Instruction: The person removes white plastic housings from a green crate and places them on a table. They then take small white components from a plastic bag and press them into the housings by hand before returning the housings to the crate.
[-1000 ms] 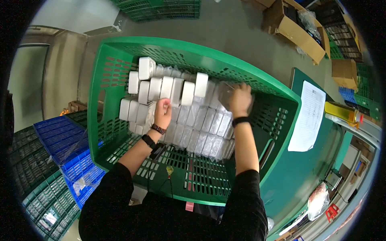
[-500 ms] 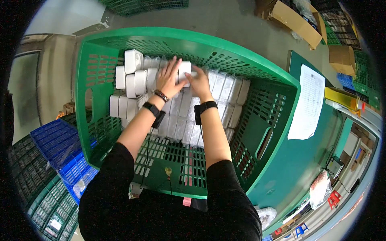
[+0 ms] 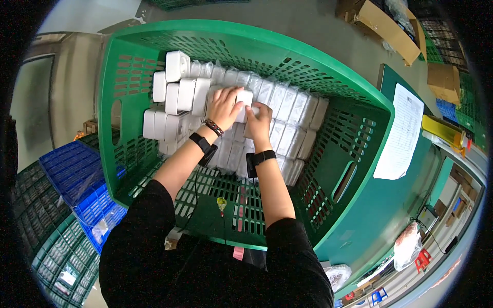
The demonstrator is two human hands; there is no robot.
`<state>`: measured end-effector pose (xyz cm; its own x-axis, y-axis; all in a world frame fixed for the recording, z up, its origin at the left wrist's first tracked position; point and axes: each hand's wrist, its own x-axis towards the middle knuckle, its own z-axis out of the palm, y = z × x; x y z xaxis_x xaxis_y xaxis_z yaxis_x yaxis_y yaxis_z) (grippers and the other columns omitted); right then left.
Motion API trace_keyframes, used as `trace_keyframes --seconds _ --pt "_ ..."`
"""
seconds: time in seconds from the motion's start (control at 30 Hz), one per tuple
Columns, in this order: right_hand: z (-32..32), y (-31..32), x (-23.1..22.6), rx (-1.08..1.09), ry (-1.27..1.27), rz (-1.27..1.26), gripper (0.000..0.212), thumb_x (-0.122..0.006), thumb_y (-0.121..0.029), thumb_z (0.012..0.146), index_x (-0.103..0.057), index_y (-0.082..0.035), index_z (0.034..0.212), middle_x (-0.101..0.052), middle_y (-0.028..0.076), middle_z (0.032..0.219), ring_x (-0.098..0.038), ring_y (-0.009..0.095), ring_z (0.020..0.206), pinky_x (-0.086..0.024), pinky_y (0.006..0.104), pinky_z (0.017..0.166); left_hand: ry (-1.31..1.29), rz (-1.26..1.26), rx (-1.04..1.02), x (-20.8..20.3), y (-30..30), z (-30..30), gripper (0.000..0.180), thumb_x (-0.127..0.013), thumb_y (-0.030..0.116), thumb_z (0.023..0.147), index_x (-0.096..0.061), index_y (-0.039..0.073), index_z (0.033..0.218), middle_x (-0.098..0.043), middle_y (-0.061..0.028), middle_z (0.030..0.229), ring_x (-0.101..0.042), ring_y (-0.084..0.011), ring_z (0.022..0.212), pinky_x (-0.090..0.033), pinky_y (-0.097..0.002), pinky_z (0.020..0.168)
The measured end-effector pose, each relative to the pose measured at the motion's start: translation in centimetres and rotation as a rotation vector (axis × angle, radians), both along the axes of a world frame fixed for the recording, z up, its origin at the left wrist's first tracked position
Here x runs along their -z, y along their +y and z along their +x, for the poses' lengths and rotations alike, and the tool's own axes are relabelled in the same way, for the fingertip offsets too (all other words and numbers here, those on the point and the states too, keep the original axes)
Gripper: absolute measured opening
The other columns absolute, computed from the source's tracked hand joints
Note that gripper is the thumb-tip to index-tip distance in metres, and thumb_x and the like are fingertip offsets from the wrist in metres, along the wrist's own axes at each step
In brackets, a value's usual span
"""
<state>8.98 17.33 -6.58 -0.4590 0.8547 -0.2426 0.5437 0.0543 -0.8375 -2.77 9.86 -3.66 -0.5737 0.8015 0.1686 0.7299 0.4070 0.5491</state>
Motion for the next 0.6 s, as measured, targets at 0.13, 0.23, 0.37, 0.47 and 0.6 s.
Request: trace_keyframes --seconds 0.13,0.23,0.37,0.47,0.6 --pt "1.2 0.5 0.8 0.195 0.079 -0.236 0.036 -0.055 -0.026 0.081 -0.049 -0.004 0.109 -0.045 0.011 0.114 -0.045 0.023 0.1 -0.036 0.0297 0.085 0.097 -0.032 -0.201 0.8 -1.7 -1.7 0.044 -0.056 0.026 0.076 -0.043 0.009 0.115 -0.044 -0.0118 0.114 -0.04 -0.0305 0.104 -0.032 -0.0411 0.089" --pt "2.3 1.1 2.2 0.381 0.362 -0.603 0.039 -0.05 -0.03 0.084 -0.046 -0.005 0.114 -0.044 0.01 0.115 -0.045 0.024 0.102 -0.036 0.03 0.086 0.067 0.007 -0.379 2.5 -2.8 -1.9 0.05 -0.057 0.027 0.074 -0.041 0.01 0.117 -0.039 -0.0142 0.119 -0.036 -0.0314 0.109 -0.028 -0.0441 0.092" --pt "3.4 1.4 3.1 0.382 0.629 -0.767 0.045 -0.046 -0.037 0.086 -0.044 -0.002 0.115 -0.045 0.01 0.115 -0.042 0.022 0.106 -0.033 0.0326 0.091 0.122 0.02 -0.459 2.9 -1.9 -0.3 0.063 -0.061 0.029 0.07 -0.034 0.015 0.125 -0.032 -0.0183 0.125 -0.031 -0.0322 0.115 -0.026 -0.0462 0.094" --pt "4.3 1.0 3.0 0.348 0.676 -0.949 0.059 -0.048 -0.041 0.084 -0.034 0.0 0.124 -0.042 0.01 0.12 -0.042 0.021 0.108 -0.032 0.0297 0.091 -0.161 -0.316 -0.451 2.1 -1.2 -0.4 0.073 -0.064 0.038 0.067 -0.029 0.017 0.128 -0.023 -0.0218 0.13 -0.023 -0.0357 0.12 -0.022 -0.0466 0.096" --pt "4.1 0.3 1.0 0.165 0.563 -0.637 0.061 -0.053 -0.03 0.083 -0.025 -0.002 0.128 -0.045 0.009 0.117 -0.046 0.02 0.103 -0.036 0.0286 0.088 -0.424 -0.19 -0.4 2.4 -2.8 -0.3 0.085 -0.064 0.054 0.061 -0.027 0.021 0.13 -0.016 -0.0229 0.132 -0.018 -0.0389 0.121 -0.019 -0.0484 0.097"
